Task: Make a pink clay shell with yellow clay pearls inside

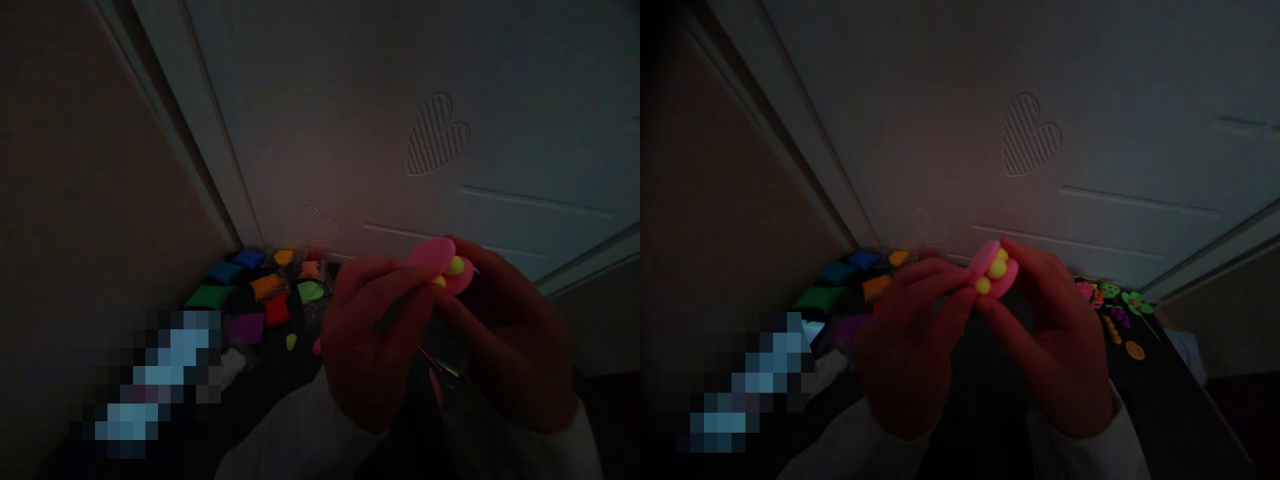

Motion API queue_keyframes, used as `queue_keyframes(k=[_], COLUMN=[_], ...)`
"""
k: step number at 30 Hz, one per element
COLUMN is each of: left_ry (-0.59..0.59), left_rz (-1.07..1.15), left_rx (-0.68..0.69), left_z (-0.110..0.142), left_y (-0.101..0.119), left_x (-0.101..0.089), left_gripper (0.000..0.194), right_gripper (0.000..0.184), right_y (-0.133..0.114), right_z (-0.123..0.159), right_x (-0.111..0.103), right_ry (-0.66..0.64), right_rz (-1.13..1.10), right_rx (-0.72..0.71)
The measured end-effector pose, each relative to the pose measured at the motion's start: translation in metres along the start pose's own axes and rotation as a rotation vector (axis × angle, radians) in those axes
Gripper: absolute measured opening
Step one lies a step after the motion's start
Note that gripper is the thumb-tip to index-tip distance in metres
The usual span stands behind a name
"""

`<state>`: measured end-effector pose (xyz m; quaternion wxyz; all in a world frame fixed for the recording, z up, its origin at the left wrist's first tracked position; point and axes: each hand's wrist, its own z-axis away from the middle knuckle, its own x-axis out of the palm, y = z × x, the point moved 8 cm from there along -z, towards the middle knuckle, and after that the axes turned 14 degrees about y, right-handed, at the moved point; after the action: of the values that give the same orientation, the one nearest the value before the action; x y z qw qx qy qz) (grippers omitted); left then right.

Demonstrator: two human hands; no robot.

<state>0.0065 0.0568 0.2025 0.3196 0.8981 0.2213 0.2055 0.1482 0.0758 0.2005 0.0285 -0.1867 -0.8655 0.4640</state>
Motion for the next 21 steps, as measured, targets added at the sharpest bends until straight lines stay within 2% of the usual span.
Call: queue_keyframes(k=[8,14,21], left_ry=[0.030,-0.014,-0.016], left_rz=[0.016,-0.037,-0.110], left_rx=[-0.059,-0.111,-0.108], left_z=[-0.005,-0.008,-0.010], left_y=[-0.004,-0.013,-0.016], left_x=[-0.003,-0.001,-0.001], left_gripper=[0.013,0.014,0.011], right_gripper=[0.048,0.048,0.046], right_y=[-0.003,-0.010,-0.019], right_z=[0.001,0.001,0.000], right_x=[0.003,0.010,0.011], right_ry=[0.001,0.052,0.078], right_rz=[0.049,0.111,0.210], right_rx=[-0.050,-0.197,-0.364])
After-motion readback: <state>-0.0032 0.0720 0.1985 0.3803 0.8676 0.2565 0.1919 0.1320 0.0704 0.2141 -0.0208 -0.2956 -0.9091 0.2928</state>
